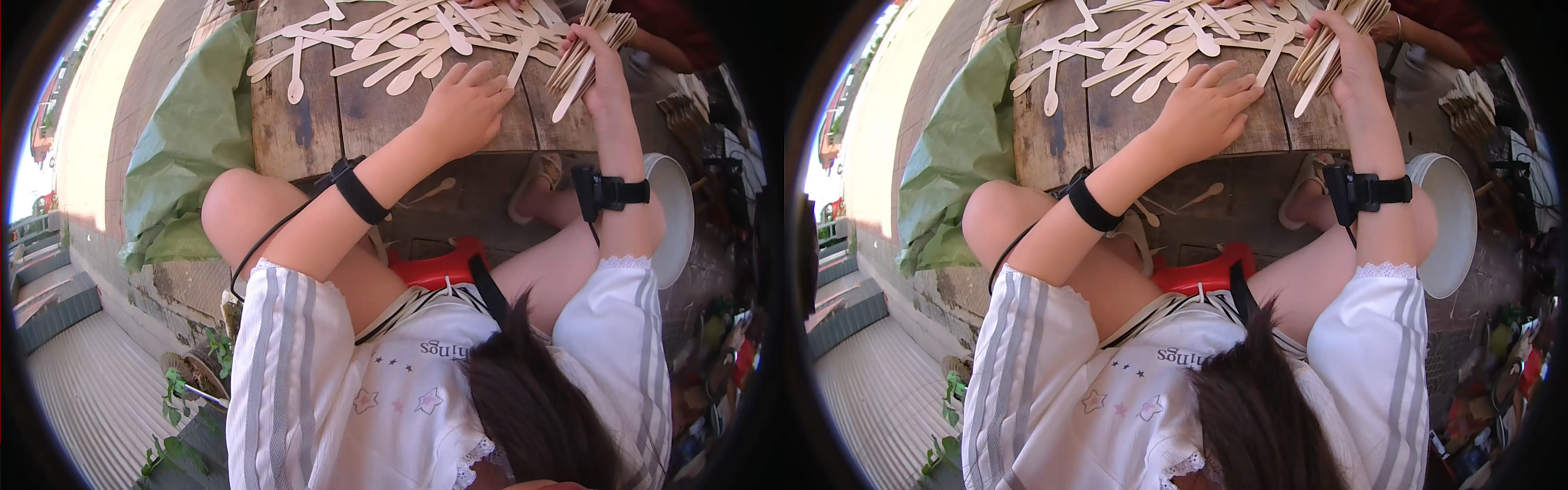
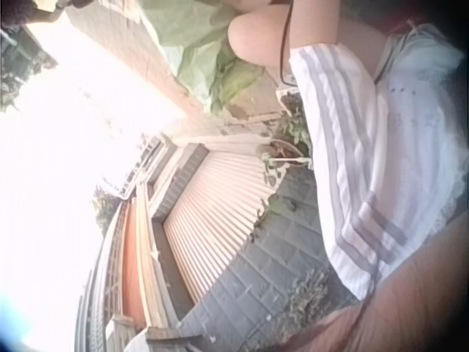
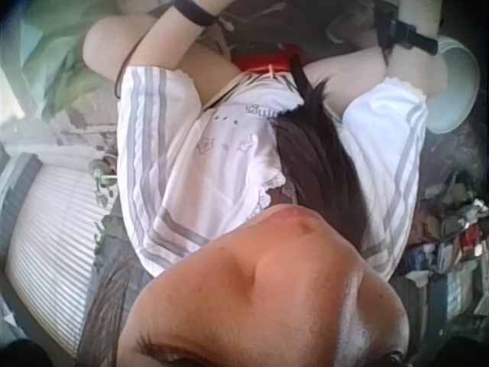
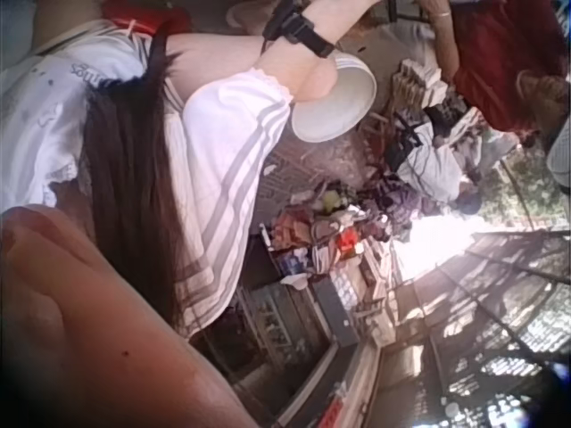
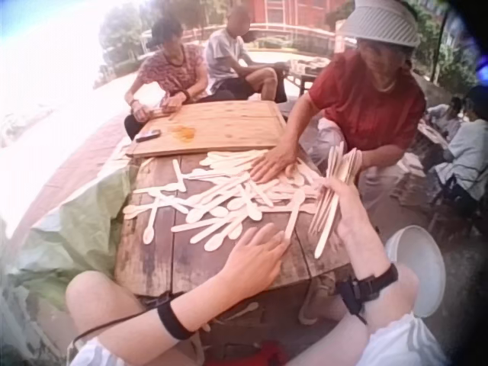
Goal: Gathering and stacking small wooden disposable spoons from a pile on a table.
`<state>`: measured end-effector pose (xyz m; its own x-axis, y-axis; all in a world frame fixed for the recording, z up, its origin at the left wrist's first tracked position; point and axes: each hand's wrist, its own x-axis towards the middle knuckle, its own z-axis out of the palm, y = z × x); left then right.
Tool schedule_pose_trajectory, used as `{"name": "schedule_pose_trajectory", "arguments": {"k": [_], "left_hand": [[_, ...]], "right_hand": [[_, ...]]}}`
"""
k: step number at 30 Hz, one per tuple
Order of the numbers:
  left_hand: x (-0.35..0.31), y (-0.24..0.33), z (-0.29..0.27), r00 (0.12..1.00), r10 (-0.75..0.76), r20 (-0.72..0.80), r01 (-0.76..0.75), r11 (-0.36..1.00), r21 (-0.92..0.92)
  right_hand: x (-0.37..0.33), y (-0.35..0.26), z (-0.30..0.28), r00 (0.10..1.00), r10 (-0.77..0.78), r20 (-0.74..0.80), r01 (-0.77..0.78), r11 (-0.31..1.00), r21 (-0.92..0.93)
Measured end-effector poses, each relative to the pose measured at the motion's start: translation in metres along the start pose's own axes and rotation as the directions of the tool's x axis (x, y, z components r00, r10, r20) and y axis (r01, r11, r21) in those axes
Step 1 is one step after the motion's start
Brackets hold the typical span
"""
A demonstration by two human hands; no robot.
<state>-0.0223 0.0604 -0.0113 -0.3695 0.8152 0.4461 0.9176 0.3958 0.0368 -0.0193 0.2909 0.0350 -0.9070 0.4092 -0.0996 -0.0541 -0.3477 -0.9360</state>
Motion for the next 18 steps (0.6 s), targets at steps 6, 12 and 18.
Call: {"name": "schedule_pose_trajectory", "arguments": {"k": [6, 12, 18], "left_hand": [[0.000, -0.004, -0.007, 0.979, -0.206, -0.006, 0.206, 0.974, 0.093], [-0.013, -0.020, -0.009, 0.943, -0.332, -0.018, 0.331, 0.935, 0.128], [-0.011, -0.026, -0.002, 0.931, -0.347, 0.116, 0.350, 0.937, -0.003]], "right_hand": [[-0.007, 0.008, -0.001, 0.978, 0.153, 0.143, -0.168, 0.981, 0.101], [-0.007, 0.010, 0.001, 0.977, 0.161, 0.139, -0.177, 0.978, 0.113], [0.000, 0.012, -0.002, 0.975, 0.130, 0.181, -0.162, 0.971, 0.174]]}}
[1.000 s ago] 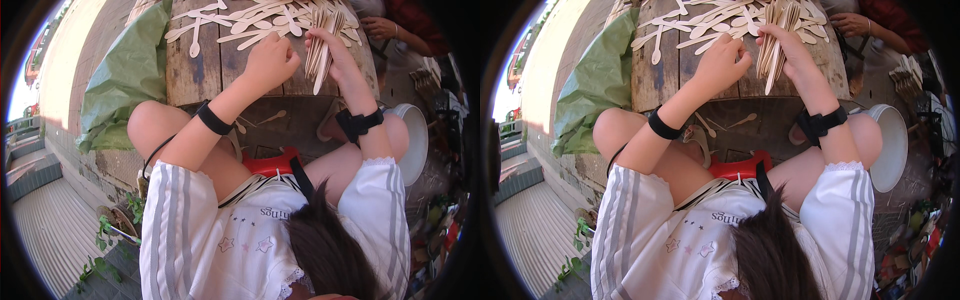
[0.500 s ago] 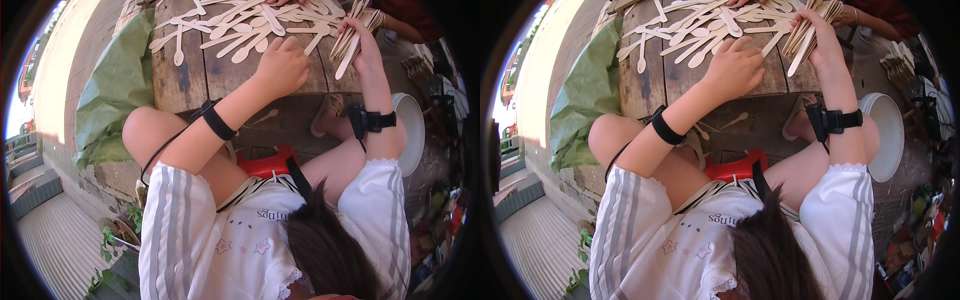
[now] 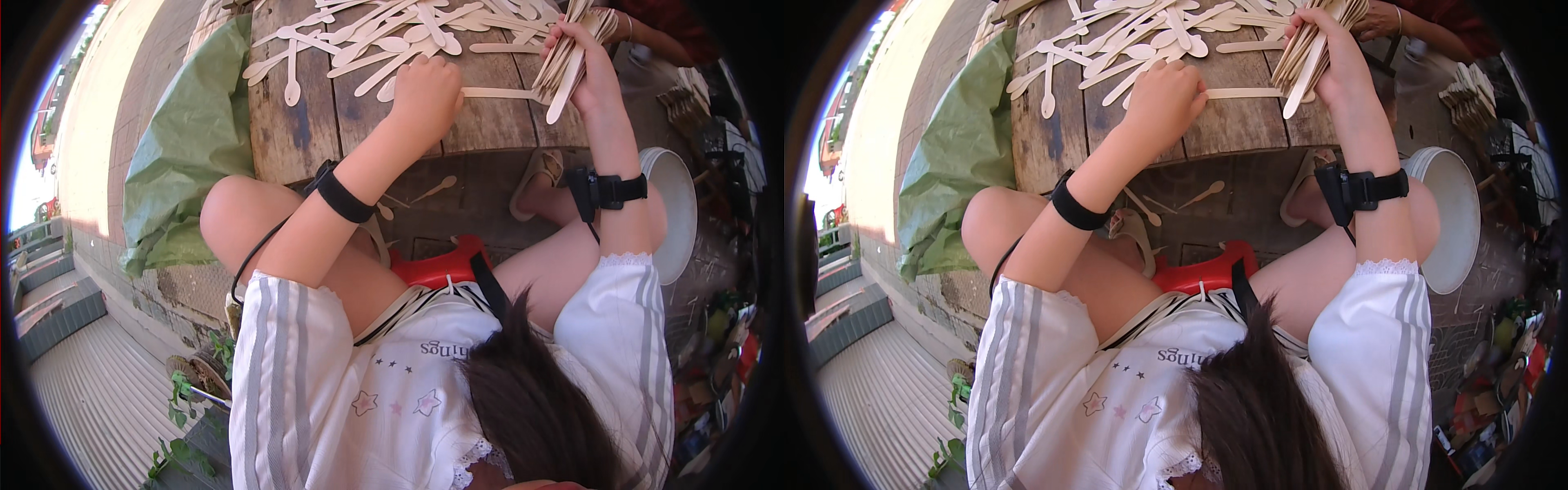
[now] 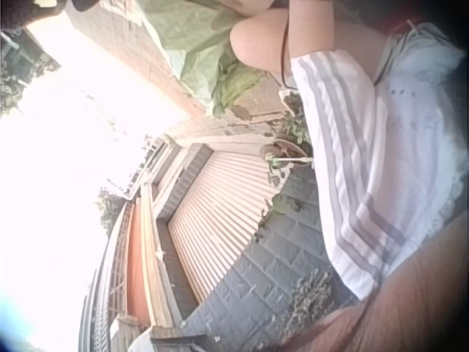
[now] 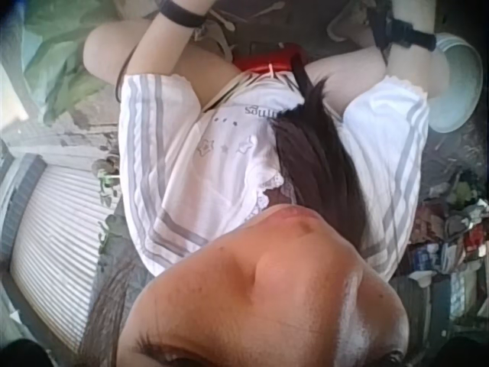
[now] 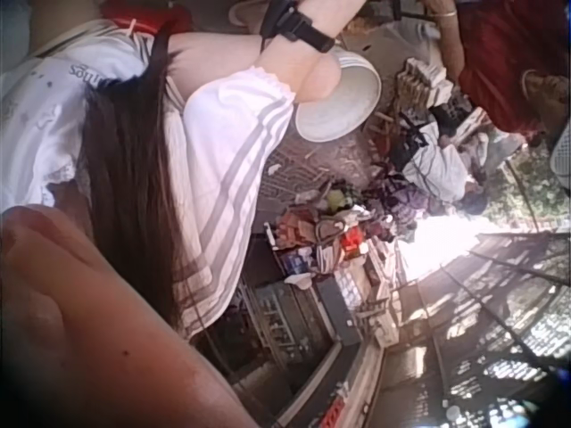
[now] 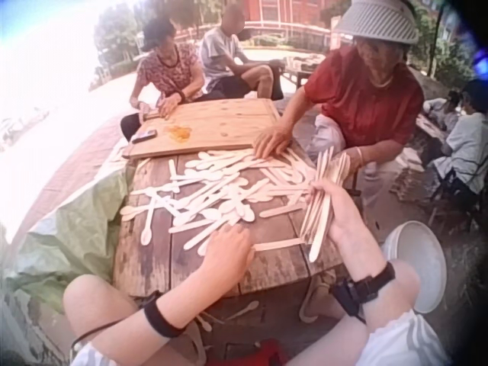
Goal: Gathering and stacking small wooden disposable spoons from a pile on a table.
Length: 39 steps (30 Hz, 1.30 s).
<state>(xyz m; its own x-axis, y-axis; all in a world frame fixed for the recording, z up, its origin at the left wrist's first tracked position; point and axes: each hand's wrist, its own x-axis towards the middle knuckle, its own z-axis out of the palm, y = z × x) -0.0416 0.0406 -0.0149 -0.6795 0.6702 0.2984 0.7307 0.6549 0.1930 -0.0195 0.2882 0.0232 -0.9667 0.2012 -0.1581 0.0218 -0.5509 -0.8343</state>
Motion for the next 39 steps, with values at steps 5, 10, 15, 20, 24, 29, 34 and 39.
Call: {"name": "schedule_pose_trajectory", "arguments": {"k": [5, 10, 15, 20, 24, 29, 34, 39], "left_hand": [[-0.002, -0.003, -0.001, 0.990, -0.032, 0.140, 0.027, 0.999, 0.037], [-0.004, 0.007, -0.001, 0.990, 0.092, -0.108, -0.093, 0.996, -0.010], [-0.001, 0.028, 0.004, 0.966, 0.231, -0.114, -0.240, 0.968, -0.071], [0.001, 0.030, 0.005, 0.963, 0.250, -0.098, -0.262, 0.956, -0.131], [-0.002, 0.025, 0.007, 0.980, 0.197, -0.027, -0.198, 0.976, -0.091], [-0.006, 0.008, 0.008, 0.997, 0.083, -0.002, -0.083, 0.995, -0.051], [0.006, -0.034, -0.010, 0.951, -0.293, -0.097, 0.250, 0.916, -0.314], [0.004, -0.029, -0.018, 0.936, -0.301, 0.185, 0.305, 0.426, -0.852]], "right_hand": [[0.007, -0.001, -0.006, 1.000, 0.008, 0.030, -0.010, 0.999, 0.038], [0.009, -0.007, -0.009, 0.998, -0.020, 0.062, 0.012, 0.991, 0.130], [0.004, -0.004, -0.002, 0.999, -0.037, 0.040, 0.033, 0.996, 0.084], [0.008, -0.004, 0.010, 0.998, 0.006, 0.060, -0.011, 0.996, 0.087], [0.014, -0.001, 0.016, 0.999, 0.011, 0.036, -0.014, 0.996, 0.093], [0.017, 0.005, 0.017, 0.995, 0.041, 0.089, -0.047, 0.997, 0.062], [0.016, 0.005, 0.027, 0.983, -0.157, -0.096, 0.166, 0.982, 0.092], [0.007, 0.044, 0.051, 0.996, 0.083, 0.021, -0.082, 0.996, -0.043]]}}
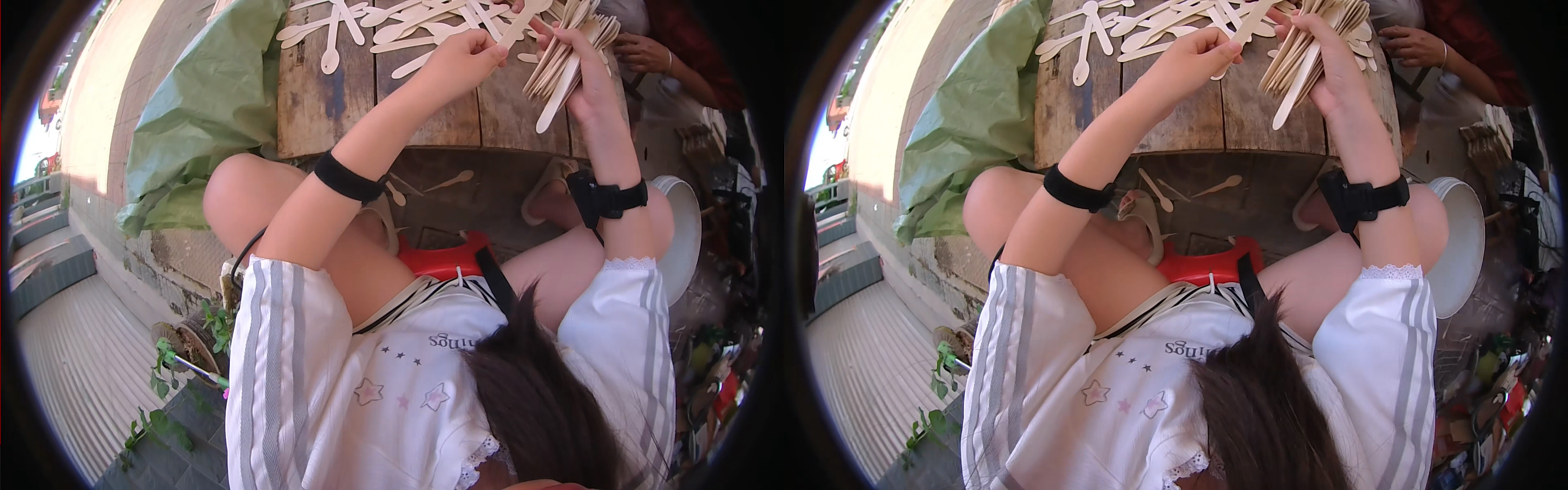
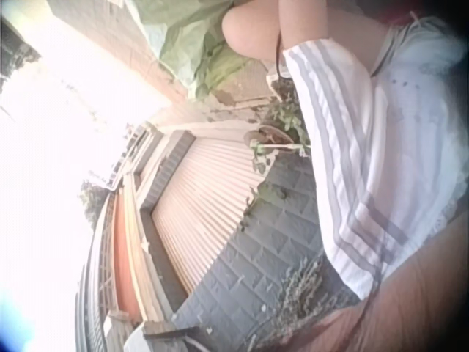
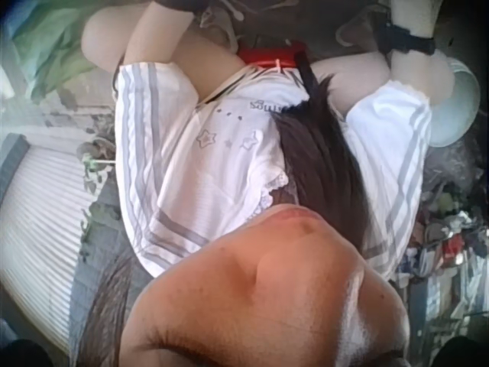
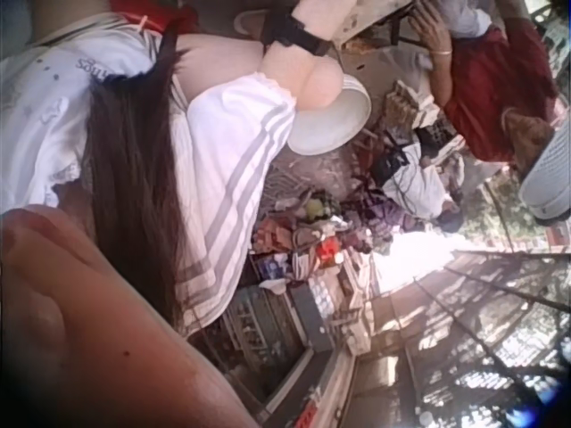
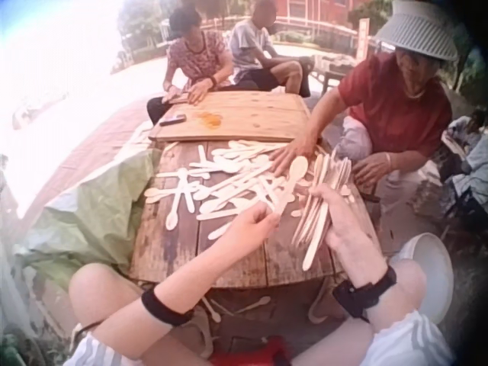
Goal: Gathering and stacking small wooden disposable spoons from a pile on a table.
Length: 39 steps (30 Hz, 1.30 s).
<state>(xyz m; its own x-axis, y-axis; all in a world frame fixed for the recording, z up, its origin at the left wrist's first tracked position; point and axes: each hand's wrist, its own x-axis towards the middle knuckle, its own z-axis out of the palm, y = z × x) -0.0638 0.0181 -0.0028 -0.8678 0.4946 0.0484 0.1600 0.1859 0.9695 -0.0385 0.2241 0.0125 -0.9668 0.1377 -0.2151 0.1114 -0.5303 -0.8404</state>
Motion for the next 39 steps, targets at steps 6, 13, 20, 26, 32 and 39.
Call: {"name": "schedule_pose_trajectory", "arguments": {"k": [6, 13, 20, 26, 32, 39], "left_hand": [[-0.007, 0.000, 0.001, 0.987, -0.052, 0.153, 0.035, 0.993, 0.113], [-0.014, -0.014, -0.041, 0.990, 0.137, -0.026, -0.095, 0.794, 0.601], [-0.028, -0.029, -0.054, 0.911, 0.411, 0.036, -0.118, 0.174, 0.978], [-0.034, -0.012, -0.053, 0.994, 0.096, -0.058, 0.020, 0.353, 0.935], [-0.029, 0.003, -0.067, 0.996, -0.016, -0.089, 0.083, 0.549, 0.831], [-0.035, 0.017, -0.057, 0.987, -0.099, 0.127, 0.104, 0.994, -0.033]], "right_hand": [[-0.003, 0.032, 0.021, 0.993, 0.098, 0.067, -0.101, 0.994, 0.039], [0.001, 0.032, 0.030, 0.987, 0.150, -0.055, -0.138, 0.975, 0.172], [0.002, 0.034, 0.024, 0.988, 0.136, -0.078, -0.120, 0.976, 0.181], [0.005, 0.037, 0.006, 0.980, 0.162, -0.118, -0.145, 0.979, 0.142], [0.011, 0.022, 0.000, 0.983, 0.178, 0.051, -0.175, 0.983, -0.052], [-0.023, 0.017, 0.034, 0.989, 0.143, 0.043, -0.138, 0.985, -0.103]]}}
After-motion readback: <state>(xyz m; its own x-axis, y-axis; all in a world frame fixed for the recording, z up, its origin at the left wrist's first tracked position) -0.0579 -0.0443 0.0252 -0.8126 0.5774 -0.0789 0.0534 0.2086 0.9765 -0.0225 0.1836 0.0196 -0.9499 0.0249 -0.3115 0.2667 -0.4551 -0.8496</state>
